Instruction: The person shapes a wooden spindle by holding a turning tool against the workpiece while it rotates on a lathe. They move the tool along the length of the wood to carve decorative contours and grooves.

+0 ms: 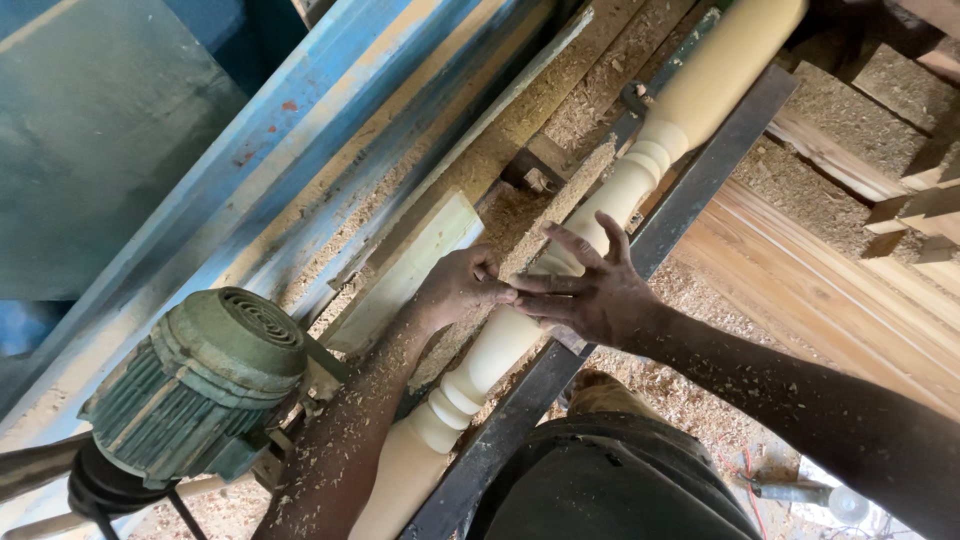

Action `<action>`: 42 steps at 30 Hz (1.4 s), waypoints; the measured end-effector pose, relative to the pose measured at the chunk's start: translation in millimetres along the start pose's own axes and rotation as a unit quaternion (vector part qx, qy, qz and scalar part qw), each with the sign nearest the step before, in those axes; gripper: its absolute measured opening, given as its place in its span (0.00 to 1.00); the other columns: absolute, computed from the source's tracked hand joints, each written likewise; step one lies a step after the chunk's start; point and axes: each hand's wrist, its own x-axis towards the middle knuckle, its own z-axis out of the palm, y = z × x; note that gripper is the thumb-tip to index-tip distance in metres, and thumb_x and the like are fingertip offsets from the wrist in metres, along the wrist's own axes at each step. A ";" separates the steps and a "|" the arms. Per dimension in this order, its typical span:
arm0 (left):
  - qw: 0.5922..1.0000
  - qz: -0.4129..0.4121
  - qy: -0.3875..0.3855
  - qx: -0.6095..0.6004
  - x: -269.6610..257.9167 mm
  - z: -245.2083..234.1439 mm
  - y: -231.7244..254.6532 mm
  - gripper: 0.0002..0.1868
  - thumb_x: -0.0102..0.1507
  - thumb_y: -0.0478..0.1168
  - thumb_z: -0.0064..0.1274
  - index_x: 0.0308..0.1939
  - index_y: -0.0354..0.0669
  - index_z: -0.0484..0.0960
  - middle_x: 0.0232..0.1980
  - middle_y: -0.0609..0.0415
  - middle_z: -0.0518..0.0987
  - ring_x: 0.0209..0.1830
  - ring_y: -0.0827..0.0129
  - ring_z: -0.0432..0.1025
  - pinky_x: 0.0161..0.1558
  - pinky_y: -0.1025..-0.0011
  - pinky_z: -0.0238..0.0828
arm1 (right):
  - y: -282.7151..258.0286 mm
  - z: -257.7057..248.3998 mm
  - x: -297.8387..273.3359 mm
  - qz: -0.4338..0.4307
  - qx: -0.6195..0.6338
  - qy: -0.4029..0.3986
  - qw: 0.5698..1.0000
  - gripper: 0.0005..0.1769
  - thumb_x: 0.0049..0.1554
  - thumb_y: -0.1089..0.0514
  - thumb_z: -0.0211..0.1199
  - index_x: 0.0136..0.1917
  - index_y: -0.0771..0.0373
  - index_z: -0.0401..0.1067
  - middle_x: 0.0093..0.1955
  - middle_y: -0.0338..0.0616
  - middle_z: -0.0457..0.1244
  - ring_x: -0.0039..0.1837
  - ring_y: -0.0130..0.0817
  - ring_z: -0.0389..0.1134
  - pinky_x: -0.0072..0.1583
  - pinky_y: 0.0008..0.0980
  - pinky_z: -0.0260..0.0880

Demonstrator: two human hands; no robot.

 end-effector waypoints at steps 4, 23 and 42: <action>0.998 -0.040 0.004 0.043 0.2 -0.1 10.4 0.20 0.52 0.48 0.72 0.31 0.47 0.74 0.32 0.56 0.77 0.32 0.70 0.69 0.33 0.71 0.65 | 3.5 1.4 -0.8 -0.003 -0.008 -0.010 1.000 0.36 0.44 0.39 0.76 0.65 0.20 0.70 0.77 0.11 0.54 0.82 0.49 0.35 0.73 0.81 0.32; 0.994 -0.052 -0.017 0.097 -68.0 -10.4 1.0 0.22 0.48 0.42 0.75 0.28 0.44 0.72 0.31 0.57 0.75 0.31 0.72 0.68 0.31 0.69 0.66 | -69.3 29.5 -1.1 -0.018 0.022 0.103 0.994 0.30 0.46 0.42 0.78 0.62 0.24 0.74 0.81 0.15 0.51 0.84 0.45 0.36 0.76 0.82 0.35; 0.975 -0.014 0.181 0.125 -158.5 -8.2 119.2 0.16 0.62 0.43 0.62 0.47 0.41 0.76 0.34 0.55 0.80 0.29 0.74 0.73 0.32 0.73 0.69 | -121.6 20.4 -48.1 0.228 0.404 0.271 0.843 0.11 0.64 0.58 0.60 0.49 0.64 0.81 0.39 0.44 0.68 0.31 0.25 0.64 0.28 0.23 0.65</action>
